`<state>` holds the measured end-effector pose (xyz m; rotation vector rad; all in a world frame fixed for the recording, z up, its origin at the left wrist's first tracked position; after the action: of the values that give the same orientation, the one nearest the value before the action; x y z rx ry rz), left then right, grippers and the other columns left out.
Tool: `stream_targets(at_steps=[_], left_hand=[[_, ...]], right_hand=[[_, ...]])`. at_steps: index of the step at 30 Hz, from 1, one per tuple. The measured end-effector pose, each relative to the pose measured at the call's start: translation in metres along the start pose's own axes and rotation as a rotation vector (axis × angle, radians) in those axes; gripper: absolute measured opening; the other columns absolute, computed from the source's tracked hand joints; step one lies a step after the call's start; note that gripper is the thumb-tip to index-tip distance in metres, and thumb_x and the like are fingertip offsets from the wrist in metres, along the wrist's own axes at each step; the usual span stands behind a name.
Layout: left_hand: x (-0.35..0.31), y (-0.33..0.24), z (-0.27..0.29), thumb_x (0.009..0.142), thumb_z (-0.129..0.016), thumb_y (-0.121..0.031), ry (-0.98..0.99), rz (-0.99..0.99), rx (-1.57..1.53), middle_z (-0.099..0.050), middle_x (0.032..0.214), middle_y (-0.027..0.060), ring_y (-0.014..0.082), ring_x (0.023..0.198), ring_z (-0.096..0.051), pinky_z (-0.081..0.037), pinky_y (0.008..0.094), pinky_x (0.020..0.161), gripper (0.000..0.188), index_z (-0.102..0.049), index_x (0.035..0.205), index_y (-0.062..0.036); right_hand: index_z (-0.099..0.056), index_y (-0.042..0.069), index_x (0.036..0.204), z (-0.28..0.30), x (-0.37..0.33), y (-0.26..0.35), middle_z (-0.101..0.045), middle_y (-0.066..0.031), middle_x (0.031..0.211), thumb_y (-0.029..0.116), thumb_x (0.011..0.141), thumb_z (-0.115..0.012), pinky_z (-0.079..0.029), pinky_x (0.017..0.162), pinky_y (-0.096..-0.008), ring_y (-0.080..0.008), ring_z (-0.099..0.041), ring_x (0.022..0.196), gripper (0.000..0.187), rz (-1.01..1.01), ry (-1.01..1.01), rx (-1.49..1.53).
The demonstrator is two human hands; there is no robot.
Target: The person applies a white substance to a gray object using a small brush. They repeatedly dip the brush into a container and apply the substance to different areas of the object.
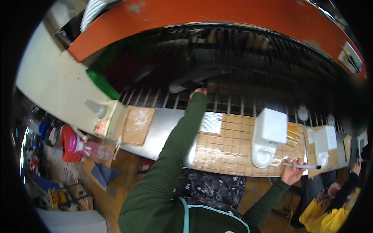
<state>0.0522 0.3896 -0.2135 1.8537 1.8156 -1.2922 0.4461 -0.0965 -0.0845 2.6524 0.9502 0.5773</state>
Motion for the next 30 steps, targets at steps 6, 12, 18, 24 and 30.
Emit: stream_targets(at_steps=[6,12,18,24,30], left_hand=[[-0.179,0.113,-0.025,0.089,-0.066,-0.018,0.509,0.470,0.564,-0.062,0.105,0.0073,0.0238,0.098,-0.063,-0.057,0.0370,0.080,0.025,-0.060,0.110,-0.0052],[-0.227,0.241,-0.109,0.090,-0.068,-0.022,0.686,0.573,0.908,-0.065,0.087,0.0043,0.0232,0.087,-0.066,-0.056,0.0356,0.075,0.017,-0.065,0.101,-0.0092],[-0.254,0.358,-0.154,0.084,-0.073,-0.033,1.311,0.136,1.638,-0.063,0.119,0.0170,0.0333,0.109,-0.062,-0.053,0.0423,0.085,0.059,-0.048,0.134,-0.0140],[-0.335,0.412,-0.143,0.067,-0.077,-0.017,2.108,-1.431,1.695,-0.015,0.156,0.0208,0.0414,0.143,-0.019,-0.026,0.0625,0.109,0.093,-0.033,0.148,-0.0281],[-0.373,0.474,-0.117,0.072,-0.066,-0.003,2.579,-1.934,1.524,0.000,0.162,0.0086,0.0438,0.146,-0.002,-0.019,0.0805,0.099,0.091,-0.033,0.147,-0.0401]], right_hand=[[-0.062,0.023,0.114,0.010,-0.011,-0.009,-0.058,-0.0017,0.105,0.036,0.095,-0.058,-0.041,0.091,-0.0483,-0.0125,-0.048,0.068,0.023,-0.033,-0.099,0.007],[-0.062,0.025,0.114,-0.021,-0.004,-0.018,-0.050,0.0004,0.092,0.037,0.098,-0.052,-0.036,0.080,-0.0394,-0.0118,-0.043,0.067,0.022,-0.032,-0.028,0.049],[-0.061,0.023,0.113,-0.025,-0.002,-0.021,-0.055,-0.0006,0.090,0.035,0.102,-0.046,-0.035,0.081,-0.0384,-0.0116,-0.043,0.067,0.022,-0.087,-0.079,0.082],[-0.055,0.017,0.107,-0.024,-0.003,-0.027,-0.057,-0.0025,0.092,0.034,0.104,-0.039,-0.036,0.082,-0.0393,-0.0114,-0.044,0.067,0.023,-0.145,-0.109,0.085],[-0.053,0.014,0.106,-0.023,-0.002,-0.030,-0.052,-0.0034,0.088,0.030,0.103,-0.041,-0.039,0.083,-0.0383,-0.0103,-0.043,0.068,0.020,-0.156,-0.107,0.109]])
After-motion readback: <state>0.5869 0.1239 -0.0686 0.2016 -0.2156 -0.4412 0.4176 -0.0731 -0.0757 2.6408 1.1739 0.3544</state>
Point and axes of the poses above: each hand's wrist, its own x-axis towards the middle knuckle, its own z-axis out of the back of the hand, y = z × x, the point moved 9 cm from there along x, towards the middle knuckle
